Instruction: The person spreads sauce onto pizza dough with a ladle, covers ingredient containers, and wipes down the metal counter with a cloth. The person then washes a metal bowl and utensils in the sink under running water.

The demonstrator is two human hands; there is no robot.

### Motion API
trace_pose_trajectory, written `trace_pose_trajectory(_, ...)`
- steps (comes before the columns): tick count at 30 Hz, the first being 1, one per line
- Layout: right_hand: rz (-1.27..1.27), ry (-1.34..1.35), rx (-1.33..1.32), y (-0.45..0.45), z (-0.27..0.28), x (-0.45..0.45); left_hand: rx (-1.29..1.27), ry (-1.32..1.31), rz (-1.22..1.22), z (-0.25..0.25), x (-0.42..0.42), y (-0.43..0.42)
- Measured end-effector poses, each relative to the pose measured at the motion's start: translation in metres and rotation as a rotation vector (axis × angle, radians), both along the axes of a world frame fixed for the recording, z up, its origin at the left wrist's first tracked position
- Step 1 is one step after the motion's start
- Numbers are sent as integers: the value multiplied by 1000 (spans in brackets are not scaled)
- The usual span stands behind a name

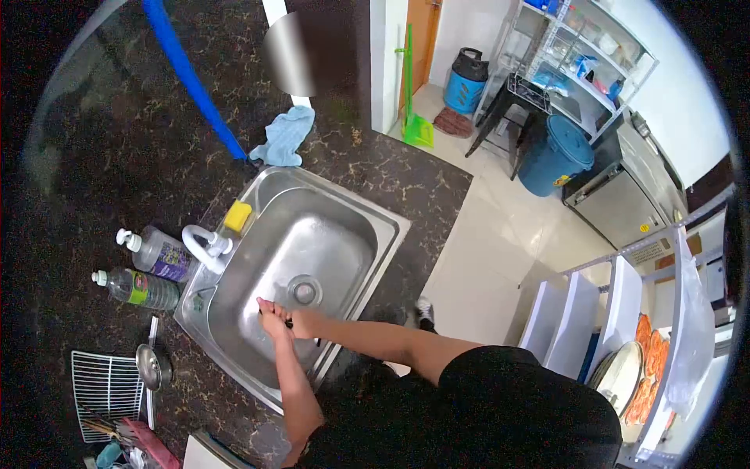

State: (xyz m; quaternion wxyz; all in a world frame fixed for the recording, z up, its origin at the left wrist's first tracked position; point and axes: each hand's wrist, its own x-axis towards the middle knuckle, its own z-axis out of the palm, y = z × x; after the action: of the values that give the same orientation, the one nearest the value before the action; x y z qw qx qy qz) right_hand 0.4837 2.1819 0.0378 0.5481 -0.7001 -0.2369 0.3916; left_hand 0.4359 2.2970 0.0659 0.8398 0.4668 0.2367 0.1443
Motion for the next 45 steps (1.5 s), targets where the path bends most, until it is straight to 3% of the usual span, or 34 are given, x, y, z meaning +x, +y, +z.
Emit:
trace_pose_trajectory(2,-28,-16,3,-16,6,12,-3,-38,-41,1,19,-14)
trace_pose_trajectory(6,-80,-64,22,-61,20,68,395,136,378,20,83,-86)
trace_pose_trajectory(12,-117,-153,-6,-191,40,180,230,60,249,70,185,-267)
trace_pose_trajectory(16,-408,11,510,-402,57,263,53,50,-7,84,281,-447)
trace_pose_trajectory(17,-364,215,540,-463,58,287,68,16,-159,75,309,-487)
trace_pose_trajectory(18,-464,137,662,-526,72,310,82,-22,-310,65,342,-527)
trace_pose_trajectory(19,-408,379,519,-585,48,334,125,59,-398,73,357,-574)
trace_pose_trajectory(20,-480,494,620,-638,21,351,122,113,-472,61,385,-610)
trace_pose_trajectory(23,-918,532,727,-770,2,382,127,229,-786,50,452,-714)
trace_pose_trajectory(27,-1051,637,923,-911,-21,422,197,120,-1033,-4,540,-849)
trace_pose_trajectory(31,-1652,-275,16,-1034,-120,488,809,-13,-1229,-67,645,-1000)
trace_pose_trajectory(34,-1340,451,944,-1130,-101,522,970,53,-1471,-92,696,-1137)
trace_pose_trajectory(36,-1404,601,1207,-1202,-99,535,608,-82,-1513,-120,711,-1235)
trace_pose_trajectory(39,-1600,471,1328,-1307,-119,533,603,-25,-1647,-104,725,-1371)
trace_pose_trajectory(41,-1754,369,757,-1392,-155,517,562,-167,-1756,-121,743,-1457)
trace_pose_trajectory(45,-2037,386,664,-1556,-203,470,631,-194,-1822,-143,762,-1615)
